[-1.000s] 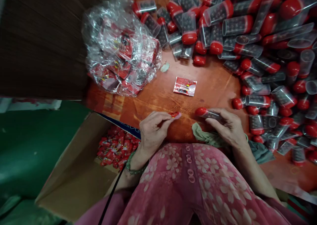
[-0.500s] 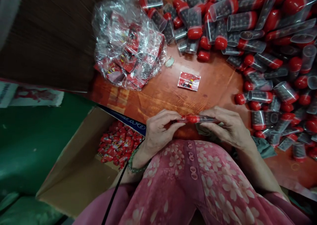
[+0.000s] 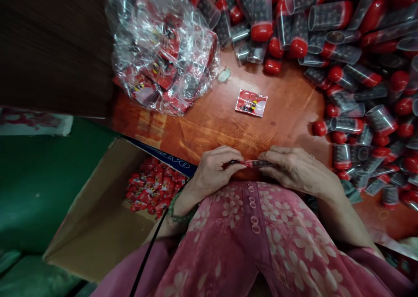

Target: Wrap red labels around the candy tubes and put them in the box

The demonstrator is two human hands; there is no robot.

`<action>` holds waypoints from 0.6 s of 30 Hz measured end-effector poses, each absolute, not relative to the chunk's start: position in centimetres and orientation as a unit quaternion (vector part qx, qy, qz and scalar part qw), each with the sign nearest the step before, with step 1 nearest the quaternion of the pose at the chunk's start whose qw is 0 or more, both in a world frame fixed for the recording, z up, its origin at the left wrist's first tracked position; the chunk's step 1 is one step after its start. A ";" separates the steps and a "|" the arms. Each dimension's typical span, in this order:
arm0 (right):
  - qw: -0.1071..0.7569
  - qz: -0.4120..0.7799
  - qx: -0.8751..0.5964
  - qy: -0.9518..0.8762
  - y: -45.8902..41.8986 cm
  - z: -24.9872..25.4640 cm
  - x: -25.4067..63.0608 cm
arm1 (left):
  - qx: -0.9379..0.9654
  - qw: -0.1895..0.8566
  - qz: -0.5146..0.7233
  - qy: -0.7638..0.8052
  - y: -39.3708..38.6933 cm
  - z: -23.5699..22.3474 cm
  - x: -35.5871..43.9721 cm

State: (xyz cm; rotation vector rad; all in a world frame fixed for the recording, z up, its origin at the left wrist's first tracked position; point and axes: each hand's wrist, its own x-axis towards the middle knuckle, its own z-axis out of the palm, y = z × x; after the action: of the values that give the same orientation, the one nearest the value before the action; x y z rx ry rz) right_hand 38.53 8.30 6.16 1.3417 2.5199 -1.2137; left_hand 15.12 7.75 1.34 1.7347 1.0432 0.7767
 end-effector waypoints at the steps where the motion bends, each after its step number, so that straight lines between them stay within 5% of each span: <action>1: 0.022 -0.398 0.430 0.810 8.5 6.1 38.4 | 0.709 0.470 0.312 0.423 7.8 1.2 15.1; 7: -0.052 -0.479 0.421 0.768 9.5 6.1 38.6 | 0.725 0.485 0.298 0.387 8.8 1.2 14.7; 18: -0.177 -0.622 0.429 0.630 8.7 4.5 37.9 | 0.585 0.682 0.193 0.394 10.7 1.4 14.4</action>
State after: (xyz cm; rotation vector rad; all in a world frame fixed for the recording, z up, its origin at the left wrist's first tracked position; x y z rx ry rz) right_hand 37.89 8.69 4.45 1.5260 2.2389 -2.2125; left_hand 14.38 10.73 1.37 1.3121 0.8837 0.4333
